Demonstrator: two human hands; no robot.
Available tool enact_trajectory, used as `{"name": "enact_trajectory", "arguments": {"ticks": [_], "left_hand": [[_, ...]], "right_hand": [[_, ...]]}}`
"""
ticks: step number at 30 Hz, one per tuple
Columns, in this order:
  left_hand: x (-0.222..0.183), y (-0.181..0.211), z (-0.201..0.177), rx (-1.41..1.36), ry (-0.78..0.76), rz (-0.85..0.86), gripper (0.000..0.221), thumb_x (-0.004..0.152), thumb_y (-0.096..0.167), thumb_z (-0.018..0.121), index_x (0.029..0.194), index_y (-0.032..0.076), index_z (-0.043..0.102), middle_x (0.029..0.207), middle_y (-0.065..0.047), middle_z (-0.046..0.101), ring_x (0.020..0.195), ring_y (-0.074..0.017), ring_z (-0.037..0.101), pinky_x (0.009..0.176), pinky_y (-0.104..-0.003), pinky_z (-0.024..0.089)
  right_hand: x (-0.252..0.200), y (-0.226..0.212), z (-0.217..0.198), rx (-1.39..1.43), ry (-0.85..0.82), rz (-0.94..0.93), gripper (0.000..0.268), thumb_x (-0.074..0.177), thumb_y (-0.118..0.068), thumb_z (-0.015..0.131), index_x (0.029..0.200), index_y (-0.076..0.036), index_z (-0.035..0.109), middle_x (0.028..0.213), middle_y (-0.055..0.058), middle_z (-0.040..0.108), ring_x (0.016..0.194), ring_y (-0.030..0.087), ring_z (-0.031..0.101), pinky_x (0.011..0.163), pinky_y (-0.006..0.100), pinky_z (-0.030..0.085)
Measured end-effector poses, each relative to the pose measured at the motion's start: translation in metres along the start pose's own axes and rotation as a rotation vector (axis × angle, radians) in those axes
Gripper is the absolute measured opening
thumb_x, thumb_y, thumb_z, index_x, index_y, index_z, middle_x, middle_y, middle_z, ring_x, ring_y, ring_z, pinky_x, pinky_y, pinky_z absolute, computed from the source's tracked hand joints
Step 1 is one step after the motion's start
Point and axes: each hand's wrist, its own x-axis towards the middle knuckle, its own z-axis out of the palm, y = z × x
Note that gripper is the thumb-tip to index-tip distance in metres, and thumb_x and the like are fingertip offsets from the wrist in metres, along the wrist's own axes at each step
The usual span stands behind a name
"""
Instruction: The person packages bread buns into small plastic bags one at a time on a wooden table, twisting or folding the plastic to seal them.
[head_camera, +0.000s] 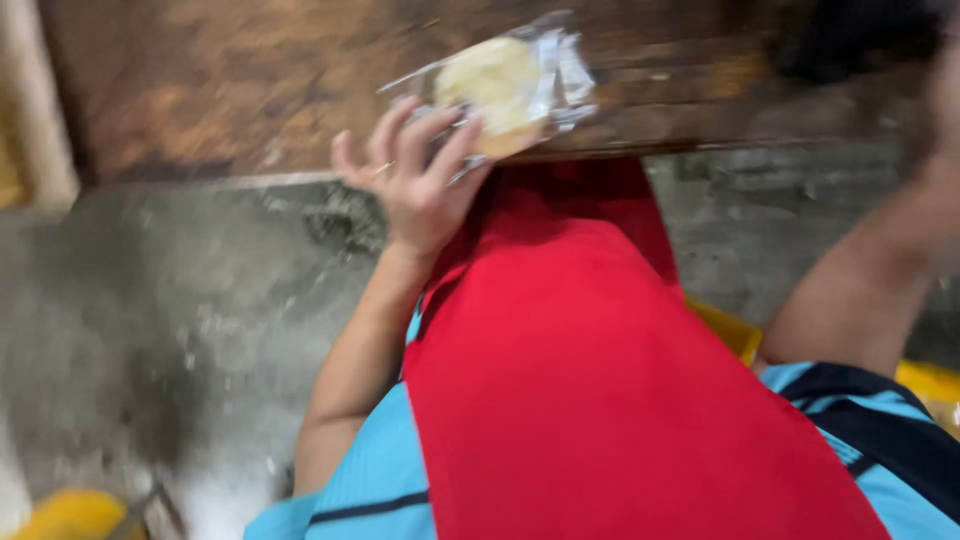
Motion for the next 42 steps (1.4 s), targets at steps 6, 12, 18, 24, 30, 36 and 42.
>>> {"name": "enact_trajectory", "arguments": {"ticks": [6, 12, 18, 24, 30, 36, 42], "left_hand": [[0.002, 0.006, 0.004, 0.033, 0.035, 0.020, 0.044, 0.086, 0.033, 0.095, 0.127, 0.031, 0.079, 0.126, 0.008, 0.066, 0.139, -0.0230, 0.049, 0.123, -0.055, -0.002], [0.001, 0.010, 0.005, 0.045, 0.045, 0.003, 0.045, 0.084, 0.031, 0.095, 0.126, 0.031, 0.079, 0.126, 0.008, 0.065, 0.139, -0.0249, 0.048, 0.124, -0.054, -0.002], [0.004, 0.013, 0.009, 0.061, 0.034, 0.002, 0.044, 0.086, 0.031, 0.095, 0.128, 0.032, 0.080, 0.127, 0.009, 0.064, 0.141, -0.0232, 0.045, 0.123, -0.055, -0.001], [0.001, 0.014, 0.004, 0.085, 0.003, -0.025, 0.042, 0.086, 0.033, 0.092, 0.126, 0.033, 0.077, 0.130, 0.009, 0.063, 0.142, -0.0228, 0.045, 0.123, -0.057, 0.001], [0.005, 0.016, 0.004, 0.068, 0.067, -0.025, 0.043, 0.090, 0.033, 0.089, 0.130, 0.036, 0.075, 0.128, 0.009, 0.061, 0.141, -0.0209, 0.045, 0.122, -0.057, 0.000], [0.005, 0.017, 0.005, 0.070, 0.076, -0.017, 0.042, 0.092, 0.036, 0.086, 0.132, 0.037, 0.073, 0.128, 0.010, 0.061, 0.139, -0.0211, 0.045, 0.122, -0.056, 0.000], [0.003, 0.015, 0.007, 0.036, 0.059, -0.024, 0.052, 0.093, 0.037, 0.087, 0.141, 0.035, 0.068, 0.127, 0.010, 0.059, 0.139, -0.0197, 0.046, 0.123, -0.057, 0.001]], "right_hand": [[-0.011, 0.058, -0.025, 0.360, 0.248, 0.176, 0.022, 0.109, -0.023, 0.079, 0.122, -0.015, 0.062, 0.089, -0.004, 0.063, 0.065, 0.009, 0.056, 0.059, 0.030, 0.051], [-0.025, 0.048, -0.002, 0.877, 0.201, 0.093, 0.013, 0.114, -0.014, 0.071, 0.124, -0.014, 0.062, 0.101, 0.001, 0.065, 0.076, 0.013, 0.056, 0.078, 0.037, 0.056], [-0.074, 0.092, -0.004, 1.106, 0.053, -0.013, 0.008, 0.120, -0.014, 0.063, 0.117, -0.009, 0.058, 0.107, 0.003, 0.061, 0.097, 0.020, 0.059, 0.093, 0.040, 0.048], [-0.077, 0.088, 0.025, 1.455, -0.143, 0.479, 0.015, 0.119, -0.018, 0.063, 0.110, -0.007, 0.061, 0.094, 0.003, 0.061, 0.068, 0.012, 0.052, 0.069, 0.028, 0.049], [-0.126, -0.051, 0.118, 0.939, -0.500, 0.532, 0.008, 0.106, -0.014, 0.064, 0.103, -0.007, 0.065, 0.080, 0.000, 0.062, 0.058, 0.008, 0.053, 0.053, 0.026, 0.051], [-0.148, -0.159, 0.181, 0.630, -0.586, 0.114, 0.010, 0.104, -0.004, 0.068, 0.098, 0.004, 0.069, 0.081, 0.006, 0.070, 0.057, 0.007, 0.059, 0.053, 0.023, 0.049], [-0.153, -0.164, 0.199, 0.519, -0.544, 0.038, 0.010, 0.102, -0.004, 0.071, 0.099, 0.004, 0.067, 0.081, 0.007, 0.072, 0.061, 0.006, 0.063, 0.051, 0.020, 0.049]]}}
